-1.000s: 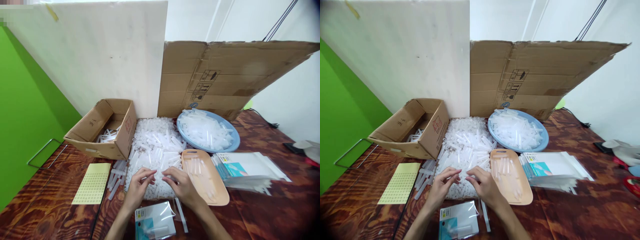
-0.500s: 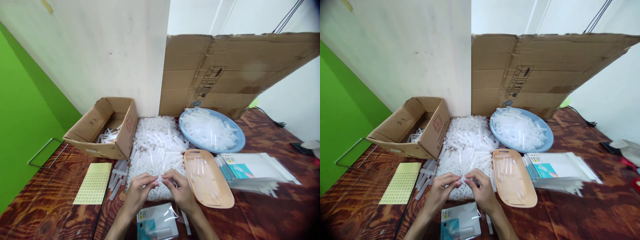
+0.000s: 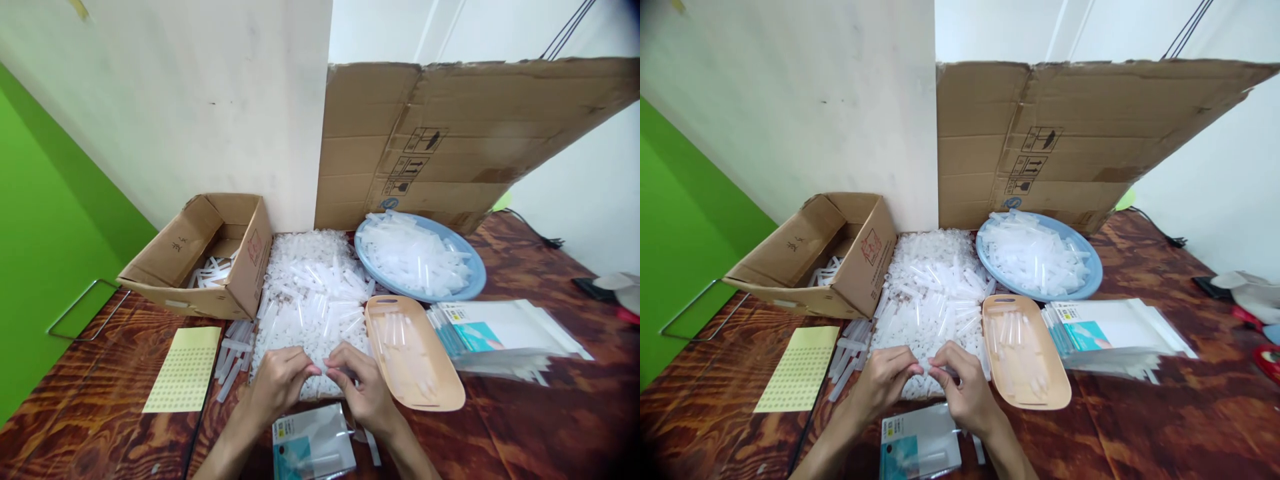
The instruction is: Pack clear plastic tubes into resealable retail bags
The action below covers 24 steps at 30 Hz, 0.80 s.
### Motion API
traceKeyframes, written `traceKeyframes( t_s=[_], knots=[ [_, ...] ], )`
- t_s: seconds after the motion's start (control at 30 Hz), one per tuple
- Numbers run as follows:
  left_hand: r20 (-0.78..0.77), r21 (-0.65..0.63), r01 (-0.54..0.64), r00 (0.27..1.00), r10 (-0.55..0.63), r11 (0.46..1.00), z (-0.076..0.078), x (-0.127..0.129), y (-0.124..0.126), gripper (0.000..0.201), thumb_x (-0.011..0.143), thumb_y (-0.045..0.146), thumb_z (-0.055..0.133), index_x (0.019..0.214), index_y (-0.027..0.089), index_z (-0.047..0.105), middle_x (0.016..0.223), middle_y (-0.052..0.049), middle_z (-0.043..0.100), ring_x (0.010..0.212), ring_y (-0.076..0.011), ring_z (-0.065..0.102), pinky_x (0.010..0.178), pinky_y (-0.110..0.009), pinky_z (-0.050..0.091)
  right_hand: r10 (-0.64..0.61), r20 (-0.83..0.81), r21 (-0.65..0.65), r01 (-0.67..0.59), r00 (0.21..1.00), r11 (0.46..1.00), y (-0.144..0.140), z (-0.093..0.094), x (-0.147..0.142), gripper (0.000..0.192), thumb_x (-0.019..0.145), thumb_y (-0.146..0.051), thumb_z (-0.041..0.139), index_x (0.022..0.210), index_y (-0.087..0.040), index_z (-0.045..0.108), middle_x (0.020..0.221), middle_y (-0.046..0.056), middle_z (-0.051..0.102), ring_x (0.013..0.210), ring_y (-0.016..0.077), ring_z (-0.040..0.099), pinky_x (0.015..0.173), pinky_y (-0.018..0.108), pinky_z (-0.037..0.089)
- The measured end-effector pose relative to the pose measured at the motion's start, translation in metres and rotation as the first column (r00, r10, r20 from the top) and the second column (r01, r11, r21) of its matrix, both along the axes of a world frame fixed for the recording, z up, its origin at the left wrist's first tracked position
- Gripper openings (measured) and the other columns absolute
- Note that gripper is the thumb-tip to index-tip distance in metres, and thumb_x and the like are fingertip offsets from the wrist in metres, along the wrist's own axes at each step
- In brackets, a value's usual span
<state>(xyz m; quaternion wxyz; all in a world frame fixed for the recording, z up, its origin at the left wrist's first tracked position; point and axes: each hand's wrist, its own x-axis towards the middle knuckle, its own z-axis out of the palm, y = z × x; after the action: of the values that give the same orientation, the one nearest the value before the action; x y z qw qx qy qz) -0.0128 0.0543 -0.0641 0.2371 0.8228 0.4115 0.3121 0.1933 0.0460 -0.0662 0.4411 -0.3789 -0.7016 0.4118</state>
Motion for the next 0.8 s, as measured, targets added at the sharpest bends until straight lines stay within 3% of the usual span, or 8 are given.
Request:
traceKeyframes(
  t_s=[0.23, 0.33, 0.43, 0.5, 0.53, 0.63, 0.7, 0.8],
  knots=[
    [0.112, -0.289, -0.087, 0.986, 0.124, 0.953, 0.009, 0.012, -0.01, 0.047, 0.105, 0.037, 0.038, 0.063, 0.018, 0.049, 0.061, 0.001, 0.052, 0.059, -0.0125, 0.051, 0.064, -0.025, 0.035, -0.011, 0.085, 0.215, -0.008, 0.996, 0.977, -0.003, 0.002, -0.009, 0.014, 0.097, -0.011, 0.049, 0.089, -0.02, 0.055, 0.08, 0.004, 0.055, 0.073, 0.0184, 0.057, 0.064, 0.03, 0.042],
    [0.095, -0.433, -0.105, 0.982, 0.161, 0.895, 0.011, 0.01, -0.01, 0.052, 0.105, 0.044, 0.037, 0.062, 0.018, 0.049, 0.058, 0.003, 0.05, 0.059, -0.0123, 0.05, 0.062, -0.024, 0.035, -0.015, 0.219, 0.335, -0.061, 0.976, 0.94, 0.0, 0.0, -0.011, 0.015, 0.096, -0.007, 0.047, 0.089, -0.019, 0.054, 0.078, 0.005, 0.056, 0.07, 0.019, 0.055, 0.061, 0.03, 0.042],
    [0.03, -0.584, -0.05, 0.996, 0.084, 0.81, 0.013, 0.004, 0.008, 0.066, 0.104, 0.053, 0.027, 0.056, 0.017, 0.053, 0.048, 0.003, 0.046, 0.048, -0.0116, 0.045, 0.052, -0.023, 0.033, -0.021, 0.287, 0.45, -0.115, 0.958, 0.886, 0.007, 0.003, -0.01, 0.016, 0.094, -0.004, 0.051, 0.094, -0.019, 0.056, 0.084, 0.007, 0.062, 0.075, 0.0203, 0.058, 0.066, 0.032, 0.046],
    [-0.15, -0.518, -0.202, 0.978, 0.145, 0.831, 0.016, -0.001, 0.034, 0.07, 0.105, 0.052, 0.023, 0.056, 0.017, 0.059, 0.048, 0.001, 0.051, 0.046, -0.0125, 0.05, 0.05, -0.022, 0.037, -0.084, 0.225, 0.489, -0.038, 0.971, 0.871, 0.014, 0.009, -0.006, 0.019, 0.093, -0.002, 0.054, 0.098, -0.02, 0.058, 0.091, 0.008, 0.064, 0.081, 0.0206, 0.06, 0.072, 0.033, 0.049],
    [-0.268, -0.382, -0.377, 0.919, 0.289, 0.844, 0.017, -0.003, 0.05, 0.066, 0.106, 0.049, 0.026, 0.061, 0.017, 0.064, 0.054, -0.001, 0.059, 0.051, -0.0139, 0.057, 0.054, -0.022, 0.041, -0.141, 0.16, 0.483, 0.046, 0.977, 0.874, 0.017, 0.013, -0.003, 0.02, 0.093, -0.002, 0.055, 0.1, -0.021, 0.059, 0.094, 0.007, 0.064, 0.085, 0.0206, 0.061, 0.074, 0.033, 0.049],
    [-0.339, -0.14, -0.626, 0.758, 0.557, 0.767, 0.019, -0.006, 0.094, 0.04, 0.106, 0.03, 0.032, 0.099, 0.014, 0.068, 0.097, -0.014, 0.071, 0.084, -0.0233, 0.07, 0.072, -0.029, 0.048, -0.33, -0.023, 0.394, 0.312, 0.944, 0.865, 0.023, 0.028, 0.006, 0.018, 0.093, -0.006, 0.062, 0.1, -0.022, 0.062, 0.095, 0.006, 0.062, 0.089, 0.0198, 0.062, 0.076, 0.031, 0.05],
    [-0.352, -0.063, -0.683, 0.698, 0.624, 0.728, 0.015, -0.006, 0.115, 0.027, 0.102, 0.023, 0.041, 0.11, 0.011, 0.063, 0.108, -0.02, 0.068, 0.094, -0.0288, 0.07, 0.077, -0.033, 0.05, -0.368, -0.065, 0.351, 0.366, 0.928, 0.862, 0.023, 0.034, 0.011, 0.016, 0.092, -0.008, 0.064, 0.099, -0.022, 0.063, 0.094, 0.005, 0.062, 0.089, 0.0193, 0.062, 0.077, 0.031, 0.049],
    [-0.362, -0.008, -0.692, 0.675, 0.643, 0.722, 0.005, -0.006, 0.129, 0.02, 0.098, 0.017, 0.048, 0.107, 0.009, 0.063, 0.104, -0.022, 0.068, 0.095, -0.0326, 0.071, 0.079, -0.036, 0.052, -0.369, -0.089, 0.29, 0.378, 0.925, 0.879, 0.017, 0.036, 0.018, 0.011, 0.093, -0.011, 0.065, 0.095, -0.022, 0.063, 0.093, 0.004, 0.063, 0.088, 0.0189, 0.063, 0.076, 0.03, 0.049]
  ],
)
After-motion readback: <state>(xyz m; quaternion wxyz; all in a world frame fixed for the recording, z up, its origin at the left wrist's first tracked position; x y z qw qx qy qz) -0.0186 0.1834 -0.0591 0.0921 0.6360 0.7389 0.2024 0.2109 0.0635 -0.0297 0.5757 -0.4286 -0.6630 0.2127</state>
